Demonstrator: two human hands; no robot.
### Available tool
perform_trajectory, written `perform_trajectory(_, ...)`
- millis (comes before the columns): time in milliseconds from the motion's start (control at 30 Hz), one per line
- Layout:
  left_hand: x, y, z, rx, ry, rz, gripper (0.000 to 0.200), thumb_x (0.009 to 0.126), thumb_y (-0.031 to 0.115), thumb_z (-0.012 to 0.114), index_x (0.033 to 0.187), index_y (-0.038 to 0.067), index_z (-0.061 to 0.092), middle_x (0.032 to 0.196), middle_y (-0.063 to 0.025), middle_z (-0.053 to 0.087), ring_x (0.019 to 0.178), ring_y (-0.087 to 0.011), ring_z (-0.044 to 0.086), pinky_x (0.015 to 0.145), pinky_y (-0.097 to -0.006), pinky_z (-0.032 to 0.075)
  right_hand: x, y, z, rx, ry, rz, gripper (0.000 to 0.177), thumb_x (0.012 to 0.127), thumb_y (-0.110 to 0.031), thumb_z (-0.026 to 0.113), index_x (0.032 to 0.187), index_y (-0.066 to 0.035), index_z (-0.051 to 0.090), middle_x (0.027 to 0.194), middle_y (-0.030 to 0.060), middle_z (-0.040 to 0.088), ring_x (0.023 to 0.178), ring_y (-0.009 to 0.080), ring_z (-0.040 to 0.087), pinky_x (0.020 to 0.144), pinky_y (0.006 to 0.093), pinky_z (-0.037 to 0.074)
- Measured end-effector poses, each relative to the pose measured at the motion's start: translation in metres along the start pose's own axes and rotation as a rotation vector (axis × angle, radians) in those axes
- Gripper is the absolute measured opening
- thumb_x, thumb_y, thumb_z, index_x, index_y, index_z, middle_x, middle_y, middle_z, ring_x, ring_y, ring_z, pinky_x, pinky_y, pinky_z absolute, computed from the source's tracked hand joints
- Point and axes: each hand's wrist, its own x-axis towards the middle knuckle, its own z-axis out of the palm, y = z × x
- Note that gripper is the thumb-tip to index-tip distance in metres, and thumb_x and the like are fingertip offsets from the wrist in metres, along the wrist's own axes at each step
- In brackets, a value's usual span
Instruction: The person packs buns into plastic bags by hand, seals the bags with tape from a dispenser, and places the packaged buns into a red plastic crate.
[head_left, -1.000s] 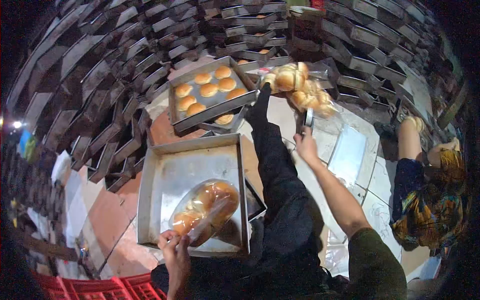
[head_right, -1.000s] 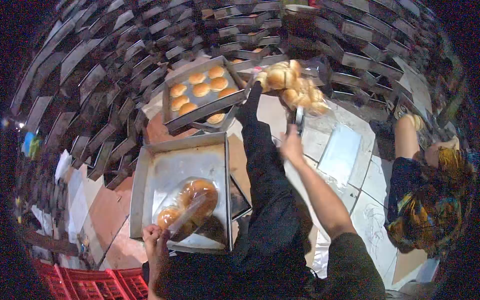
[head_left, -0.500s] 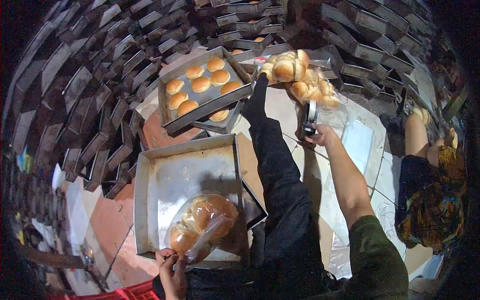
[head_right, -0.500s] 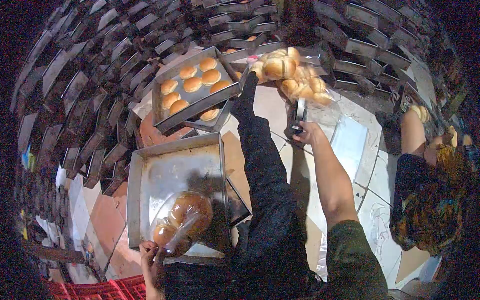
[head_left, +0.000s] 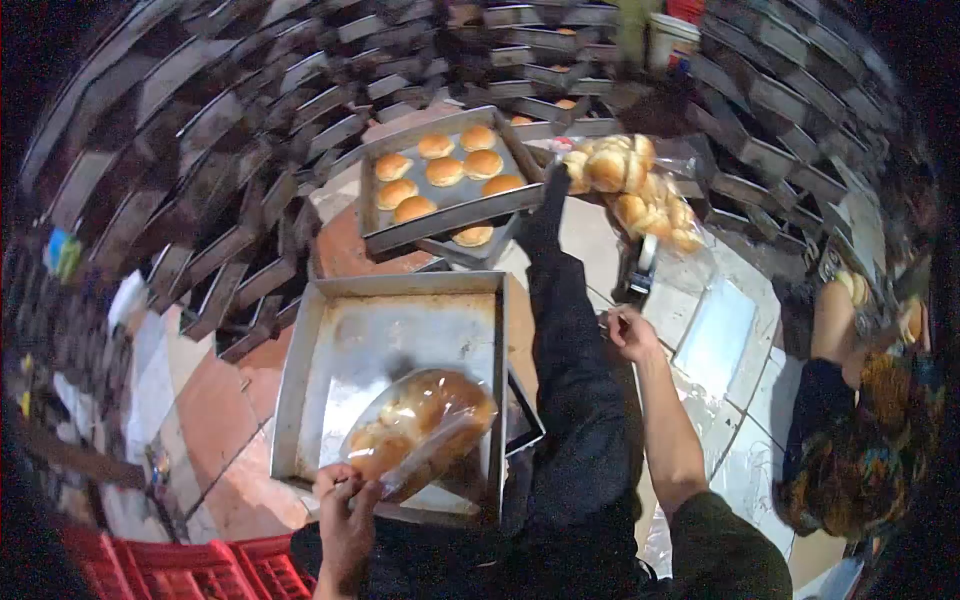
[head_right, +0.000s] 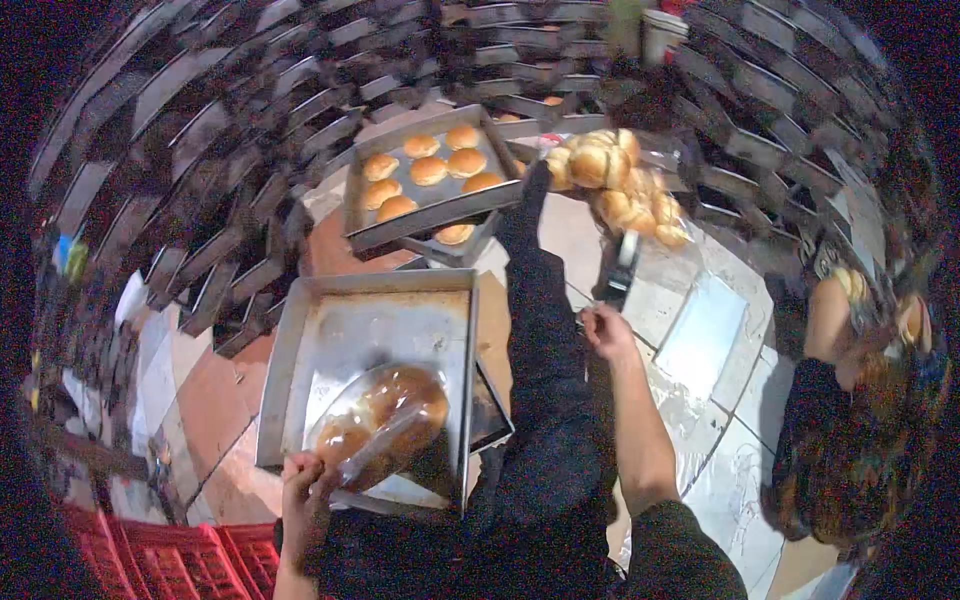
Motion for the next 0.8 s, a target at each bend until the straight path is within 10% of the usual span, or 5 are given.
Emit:
perform_trajectory(100, 0.006, -0.002, -0.003, -0.045, 0.062, -0.041, 0.014, 0.079, 0.007, 0.064, 0.082, -0.006, 0.059, 0.092, -0.0116, 0.052, 0.091, -0.0209, 0.046, 0.079, -0.0279, 0.038, -0.080, 0.010, 0.097, -0.172, 0.035, -0.273, 0.015, 0.091, -0.021, 0.054, 0.098, -0.008, 0.054, 0.096, 0.0070, 0.060, 0.084, 0.0177, 0.060, 0.069, 0.0295, 0.050)
perform_trajectory(267, 0.018, -0.006, -0.011, 0.097, 0.000, 0.082, 0.022, 0.082, 0.018, 0.062, 0.086, -0.003, 0.063, 0.097, -0.0116, 0.053, 0.092, -0.0252, 0.050, 0.080, -0.0310, 0.041, -0.191, 0.071, 0.230, -0.669, -0.473, -0.553, 0.016, 0.083, -0.019, 0.063, 0.090, -0.006, 0.055, 0.121, 0.0129, 0.052, 0.110, 0.0201, 0.047, 0.095, 0.0319, 0.034)
perform_trajectory(433, 0.029, -0.022, -0.001, 0.018, 0.080, -0.059, 0.027, 0.077, 0.031, 0.065, 0.079, 0.004, 0.065, 0.107, -0.0080, 0.052, 0.105, -0.0274, 0.042, 0.089, -0.0450, 0.030, -0.244, 0.135, 0.308, -1.076, -0.841, -0.937, 0.011, 0.068, -0.011, 0.074, 0.076, -0.014, 0.067, 0.134, 0.0138, 0.040, 0.136, 0.0393, 0.013, 0.109, 0.0524, 0.008)
perform_trajectory(800, 0.025, -0.014, -0.009, 0.197, -0.026, -0.099, 0.027, 0.079, 0.033, 0.062, 0.086, 0.008, 0.069, 0.106, -0.0044, 0.049, 0.102, -0.0244, 0.040, 0.086, -0.0384, 0.031, -0.229, 0.200, 0.330, -1.372, -0.417, -0.981, 0.009, 0.076, -0.017, 0.069, 0.077, -0.009, 0.066, 0.133, 0.0127, 0.040, 0.135, 0.0380, 0.014, 0.109, 0.0508, 0.002)
